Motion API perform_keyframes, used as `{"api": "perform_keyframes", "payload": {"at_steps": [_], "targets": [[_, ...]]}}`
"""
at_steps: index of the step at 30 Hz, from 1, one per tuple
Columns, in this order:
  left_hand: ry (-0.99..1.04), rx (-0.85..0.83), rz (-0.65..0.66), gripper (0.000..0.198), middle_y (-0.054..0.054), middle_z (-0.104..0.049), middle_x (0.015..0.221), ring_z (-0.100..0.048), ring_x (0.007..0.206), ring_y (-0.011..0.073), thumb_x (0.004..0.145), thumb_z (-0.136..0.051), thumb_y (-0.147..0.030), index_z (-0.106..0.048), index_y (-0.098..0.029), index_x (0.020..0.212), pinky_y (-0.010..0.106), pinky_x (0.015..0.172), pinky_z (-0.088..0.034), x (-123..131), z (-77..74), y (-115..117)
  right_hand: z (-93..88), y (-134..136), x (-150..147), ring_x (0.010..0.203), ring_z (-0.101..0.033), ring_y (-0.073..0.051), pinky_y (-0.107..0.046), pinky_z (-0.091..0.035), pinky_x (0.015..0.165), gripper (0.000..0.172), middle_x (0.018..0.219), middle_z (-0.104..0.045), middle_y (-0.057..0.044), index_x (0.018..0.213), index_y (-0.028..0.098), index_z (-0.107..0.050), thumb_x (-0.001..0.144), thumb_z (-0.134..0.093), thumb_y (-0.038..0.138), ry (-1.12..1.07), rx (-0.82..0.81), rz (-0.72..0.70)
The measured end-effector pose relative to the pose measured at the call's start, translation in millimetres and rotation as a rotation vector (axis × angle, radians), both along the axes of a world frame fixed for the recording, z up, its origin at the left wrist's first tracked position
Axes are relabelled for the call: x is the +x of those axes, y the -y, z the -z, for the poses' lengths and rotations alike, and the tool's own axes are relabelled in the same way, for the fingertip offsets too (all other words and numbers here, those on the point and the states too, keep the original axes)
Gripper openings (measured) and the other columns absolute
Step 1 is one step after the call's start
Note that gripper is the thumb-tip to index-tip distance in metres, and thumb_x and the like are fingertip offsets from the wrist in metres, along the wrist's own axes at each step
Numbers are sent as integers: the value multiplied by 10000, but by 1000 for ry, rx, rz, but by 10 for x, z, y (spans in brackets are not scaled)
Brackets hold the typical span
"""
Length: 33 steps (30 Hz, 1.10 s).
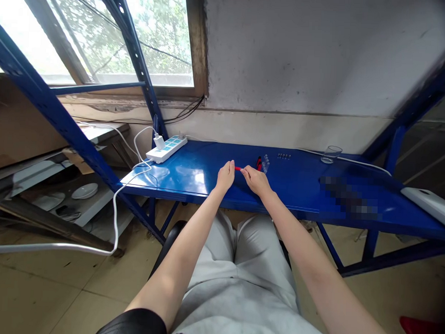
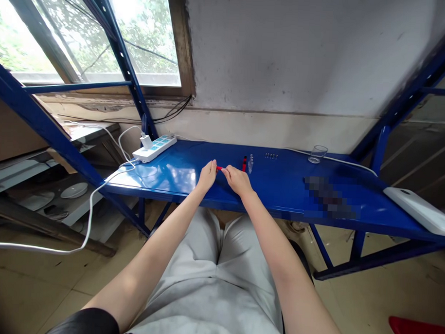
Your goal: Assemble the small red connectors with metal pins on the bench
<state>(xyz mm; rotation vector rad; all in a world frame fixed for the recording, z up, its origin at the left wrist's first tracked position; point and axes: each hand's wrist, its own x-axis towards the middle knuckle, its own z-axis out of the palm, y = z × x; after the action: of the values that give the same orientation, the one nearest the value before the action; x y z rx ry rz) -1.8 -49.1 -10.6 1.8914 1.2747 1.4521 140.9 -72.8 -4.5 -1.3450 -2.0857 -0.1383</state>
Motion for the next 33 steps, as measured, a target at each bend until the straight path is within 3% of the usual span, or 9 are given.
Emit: {"api": "perform_keyframes", "payload": {"at_steps": [7,18,24,28,33], "targets": [[33,15,52,412,2,-455,569,-437,541,115,900,-292,-471,-395,-190,617,247,572,-305,-7,-8,8,30,-17,5,576,-523,-139,-234,-266,483,441,717,-604,-48,825,191,-552,931,-216,456,-24,16,-3],[94,-9,-51,411,-12,-444,575,-431,552,104,898,-287,-477,-389,-191,620,234,576,-312,-31,-35,13,-5,22,17,716,-589,-161,-236,-384,553,356,914,-640,-71,973,195,-561,919,-297,429,-133,50,-49],[99,-12,-86,387,-18,-473,601,-443,564,98,881,-315,-501,-423,-193,673,229,578,-321,-39,-35,21,0,20,17,679,-588,-165,-244,-397,546,374,875,-639,-79,1020,183,-558,914,-299,431,-103,71,-10],[98,-20,-61,389,-22,-474,594,-448,568,96,868,-342,-511,-433,-190,667,226,588,-335,-40,-37,20,23,-5,24,676,-594,-169,-250,-408,543,384,887,-642,-84,1044,180,-554,912,-301,436,-84,57,6],[94,-19,1,376,-25,-478,582,-447,561,92,855,-384,-504,-445,-186,662,222,588,-343,-33,-37,24,55,-38,28,804,-612,-179,-250,-430,580,369,1041,-626,-90,1073,188,-547,917,-302,415,-83,91,-20]]}}
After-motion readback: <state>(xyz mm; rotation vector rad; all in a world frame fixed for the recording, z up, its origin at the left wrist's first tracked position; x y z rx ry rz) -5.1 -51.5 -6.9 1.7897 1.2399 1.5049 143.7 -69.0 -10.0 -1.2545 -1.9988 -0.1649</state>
